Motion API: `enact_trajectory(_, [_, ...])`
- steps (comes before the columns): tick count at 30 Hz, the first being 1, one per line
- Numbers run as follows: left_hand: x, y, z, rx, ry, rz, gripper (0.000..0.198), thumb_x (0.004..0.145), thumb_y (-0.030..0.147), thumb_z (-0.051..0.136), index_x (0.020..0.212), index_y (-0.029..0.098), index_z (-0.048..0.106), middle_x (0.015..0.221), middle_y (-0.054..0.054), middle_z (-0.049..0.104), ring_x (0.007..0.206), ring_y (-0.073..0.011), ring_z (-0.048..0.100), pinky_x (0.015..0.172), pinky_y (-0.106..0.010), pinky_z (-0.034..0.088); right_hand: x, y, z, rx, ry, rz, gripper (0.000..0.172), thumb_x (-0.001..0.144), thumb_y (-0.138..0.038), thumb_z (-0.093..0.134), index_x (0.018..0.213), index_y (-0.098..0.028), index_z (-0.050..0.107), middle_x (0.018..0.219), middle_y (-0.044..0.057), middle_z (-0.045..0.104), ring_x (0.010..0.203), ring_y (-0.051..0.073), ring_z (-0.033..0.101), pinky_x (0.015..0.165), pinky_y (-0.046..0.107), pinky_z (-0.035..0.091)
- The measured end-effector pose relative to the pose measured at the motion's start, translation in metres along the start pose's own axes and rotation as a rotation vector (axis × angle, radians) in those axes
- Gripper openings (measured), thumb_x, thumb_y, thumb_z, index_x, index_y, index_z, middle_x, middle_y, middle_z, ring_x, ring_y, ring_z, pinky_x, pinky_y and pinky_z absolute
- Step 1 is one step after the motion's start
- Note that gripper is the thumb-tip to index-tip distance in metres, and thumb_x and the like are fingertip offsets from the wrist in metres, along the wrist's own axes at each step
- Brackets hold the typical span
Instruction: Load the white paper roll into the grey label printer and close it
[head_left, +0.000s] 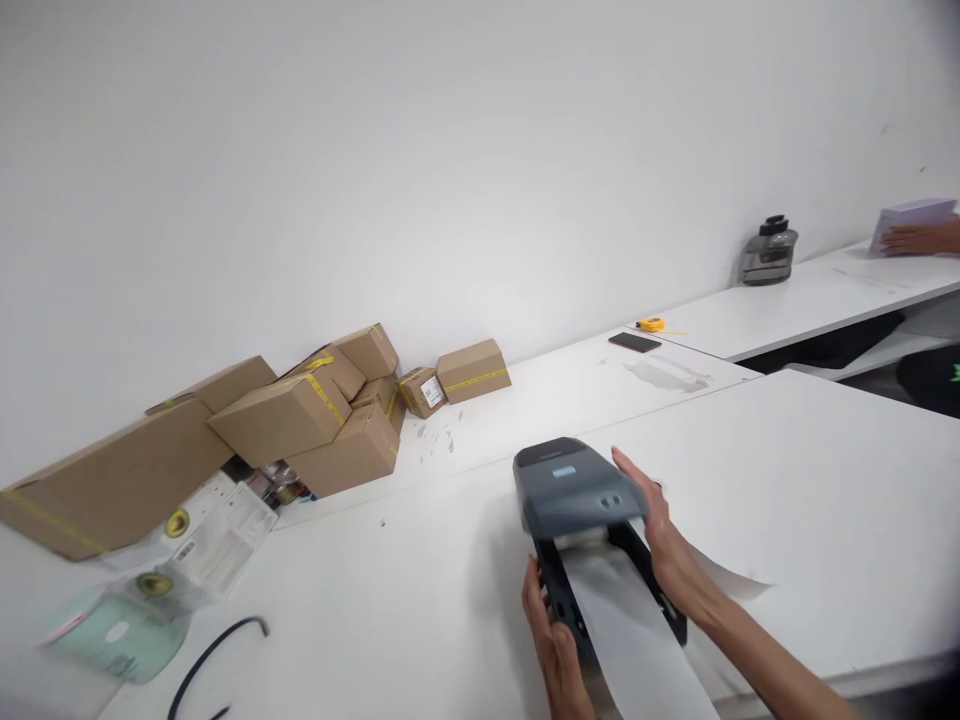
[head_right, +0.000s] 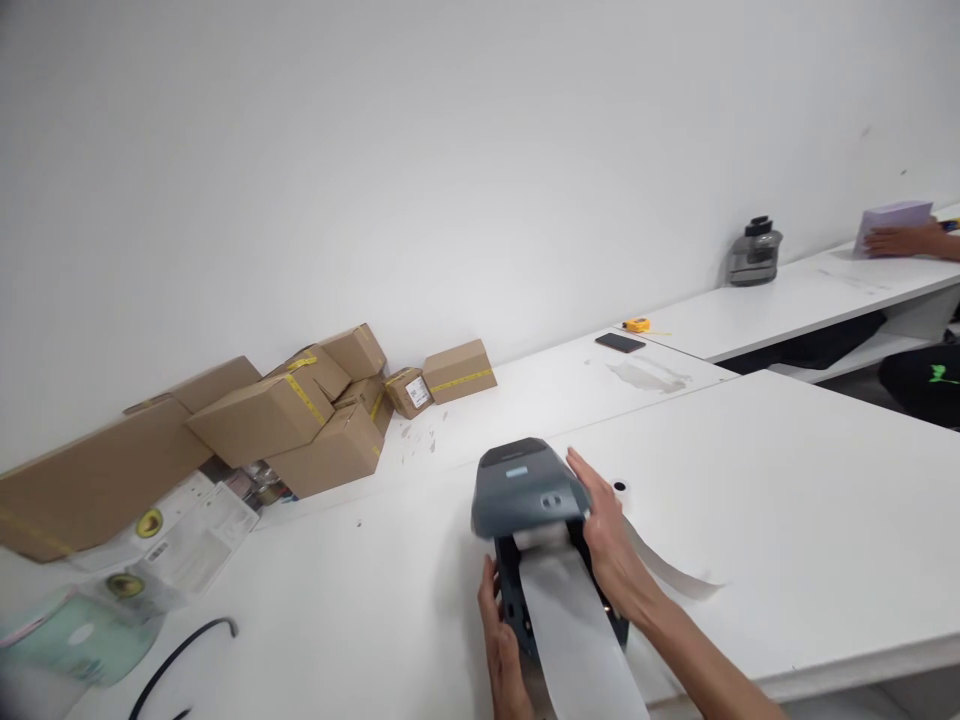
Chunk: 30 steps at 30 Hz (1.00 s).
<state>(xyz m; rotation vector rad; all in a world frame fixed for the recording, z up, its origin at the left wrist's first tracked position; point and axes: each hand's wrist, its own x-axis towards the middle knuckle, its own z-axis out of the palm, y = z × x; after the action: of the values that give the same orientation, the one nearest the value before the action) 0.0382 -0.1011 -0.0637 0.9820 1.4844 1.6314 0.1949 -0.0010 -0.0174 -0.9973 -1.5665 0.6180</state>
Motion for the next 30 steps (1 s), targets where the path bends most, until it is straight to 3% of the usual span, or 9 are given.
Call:
enact_trajectory(4, [-0.003, -0.005, 0.0, 0.071, 0.051, 0.035, 0.073, 0.093, 0.069, 0.034, 0.146, 0.021, 0.046, 0.16, -0.008, 0.036, 0.15, -0.0232, 0.029, 0.12, -0.03, 0.027, 0.066, -0.015, 0.013, 0.027, 0.024, -0.041, 0.071, 0.096, -0.071, 0.015, 0.151, -0.032, 0.035, 0.156, 0.006, 0.044, 0.145, 0.031, 0.036, 0.12, 0.055, 0.027])
enact_trajectory(7, [-0.004, -0.007, 0.0, 0.09, 0.065, 0.044, 0.065, 0.096, 0.062, 0.035, 0.145, 0.022, 0.048, 0.158, -0.008, 0.04, 0.149, -0.0219, 0.031, 0.121, -0.03, 0.027, 0.105, -0.02, 0.021, 0.021, 0.05, -0.047, 0.072, 0.095, -0.073, 0.016, 0.146, -0.027, 0.041, 0.147, 0.009, 0.053, 0.138, 0.03, 0.046, 0.116, 0.051, 0.035])
enact_trajectory(15, [-0.002, -0.005, -0.002, 0.043, 0.062, 0.064, 0.061, 0.095, 0.059, 0.04, 0.142, 0.022, 0.053, 0.155, -0.008, 0.045, 0.146, -0.0256, 0.036, 0.118, -0.035, 0.034, 0.156, -0.022, 0.038, -0.116, 0.058, 0.072, 0.067, 0.096, -0.07, 0.02, 0.136, -0.023, 0.045, 0.139, 0.015, 0.057, 0.128, 0.037, 0.053, 0.105, 0.056, 0.042])
enact_trajectory(20, [-0.002, -0.004, -0.003, 0.032, 0.055, 0.055, 0.061, 0.094, 0.058, 0.042, 0.141, 0.021, 0.053, 0.155, -0.009, 0.045, 0.147, -0.0266, 0.035, 0.119, -0.036, 0.032, 0.17, -0.021, 0.045, -0.179, 0.033, 0.101, 0.064, 0.096, -0.069, 0.023, 0.133, -0.022, 0.044, 0.134, 0.016, 0.059, 0.125, 0.036, 0.055, 0.102, 0.054, 0.044])
enact_trajectory(23, [-0.002, -0.002, -0.002, 0.03, 0.059, 0.053, 0.061, 0.093, 0.058, 0.043, 0.14, 0.02, 0.053, 0.154, -0.009, 0.046, 0.146, -0.0268, 0.036, 0.119, -0.035, 0.033, 0.169, -0.02, 0.036, -0.202, -0.024, 0.082, 0.064, 0.097, -0.067, 0.025, 0.14, -0.022, 0.04, 0.141, 0.015, 0.056, 0.127, 0.034, 0.055, 0.103, 0.049, 0.045])
enact_trajectory(28, [-0.002, -0.004, -0.002, 0.024, 0.057, 0.032, 0.06, 0.094, 0.058, 0.042, 0.14, 0.021, 0.053, 0.155, -0.009, 0.045, 0.146, -0.0261, 0.035, 0.119, -0.036, 0.031, 0.139, -0.021, 0.004, -0.294, -0.111, 0.097, 0.074, 0.094, -0.068, 0.036, 0.15, -0.02, 0.029, 0.136, 0.019, 0.06, 0.11, 0.034, 0.066, 0.089, 0.048, 0.052])
enact_trajectory(30, [-0.004, -0.006, -0.002, 0.011, 0.053, 0.042, 0.06, 0.094, 0.057, 0.042, 0.14, 0.02, 0.052, 0.155, -0.009, 0.045, 0.146, -0.0252, 0.035, 0.118, -0.035, 0.032, 0.118, -0.022, -0.004, -0.341, -0.13, 0.082, 0.068, 0.097, -0.063, 0.031, 0.148, -0.019, 0.032, 0.13, 0.019, 0.063, 0.109, 0.033, 0.066, 0.09, 0.049, 0.051])
